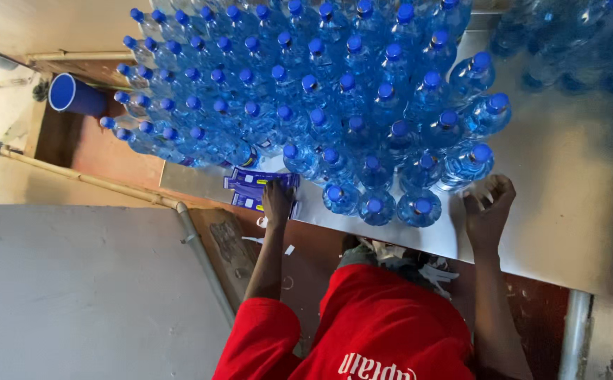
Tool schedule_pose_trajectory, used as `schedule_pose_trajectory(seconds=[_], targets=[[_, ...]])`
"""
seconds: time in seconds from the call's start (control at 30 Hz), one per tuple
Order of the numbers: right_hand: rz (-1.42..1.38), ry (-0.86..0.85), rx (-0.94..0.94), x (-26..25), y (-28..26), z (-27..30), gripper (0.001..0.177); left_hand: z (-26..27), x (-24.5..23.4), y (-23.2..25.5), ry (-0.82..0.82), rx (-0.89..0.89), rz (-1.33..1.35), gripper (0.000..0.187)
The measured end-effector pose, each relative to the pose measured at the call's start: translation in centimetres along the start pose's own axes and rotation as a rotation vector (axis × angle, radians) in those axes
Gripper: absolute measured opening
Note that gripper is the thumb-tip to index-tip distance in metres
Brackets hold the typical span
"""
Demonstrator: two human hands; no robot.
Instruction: The person repeatedly picks up water bottles from a large group on a table, applies a purple label to each bottle, and places the labeled bottle back into the group. The person handles the bottles and labels by hand.
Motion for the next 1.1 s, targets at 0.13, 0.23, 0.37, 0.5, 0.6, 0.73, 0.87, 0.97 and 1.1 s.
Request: schedule_pose_trajectory(seconds=[0.13, 0.23, 0.37, 0.5, 0.6, 0.73, 0.87, 0.97, 1.1], targets=[[-0.007, 0.001, 0.114, -0.9, 0.8, 1.8, 0.060, -0.7, 0.1, 0.7, 0.001, -0.019, -0.009, 0.042], [0.003, -0.006, 0.137, -1.2, 1.8, 2.8, 0.048, -0.6, 0.8, 0.9, 0.005, -0.030, -0.067, 0.027], [0.024, -0.008, 0.175, -1.9, 3.1, 3.8, 0.040, -1.1, 1.8, 0.8, -0.006, -0.034, -0.171, 0.024], [0.048, 0.019, 0.218, -2.9, 2.3, 4.6, 0.038, -0.5, 0.3, 1.2, 0.041, -0.038, -0.130, 0.025], [0.021, 0.032, 0.128, -3.9, 2.1, 4.9, 0.038, 0.4, -1.1, 0.6, 0.117, -0.025, 0.083, 0.024], [0.108, 0.130, 0.087, -6.4, 2.1, 5.5, 0.036, 1.8, -3.2, -1.6, 0.287, -0.118, 0.302, 0.021], [-0.066, 0.095, -0.038, -6.7, -1.0, 6.9, 0.051, 5.9, -7.9, -1.2, 0.493, -0.005, 0.477, 0.015], [-0.040, -0.118, 0.006, -2.4, -11.4, 7.6, 0.058, 10.2, -12.8, 2.4, 0.559, 0.015, 0.549, 0.018], [-0.156, -0.293, -0.097, 3.5, -18.3, 7.5, 0.038, 14.6, -17.7, 14.4, 0.456, 0.122, 0.877, 0.011]])
Point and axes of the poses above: each hand's wrist, its own z-axis away from the middle knuckle, its own x-axis out of the palm, y = z × x, the point moved 6 cm from there along -z, towards the middle knuckle, and after that the axes turned 12 degrees about -y, right-handed, at the moved point
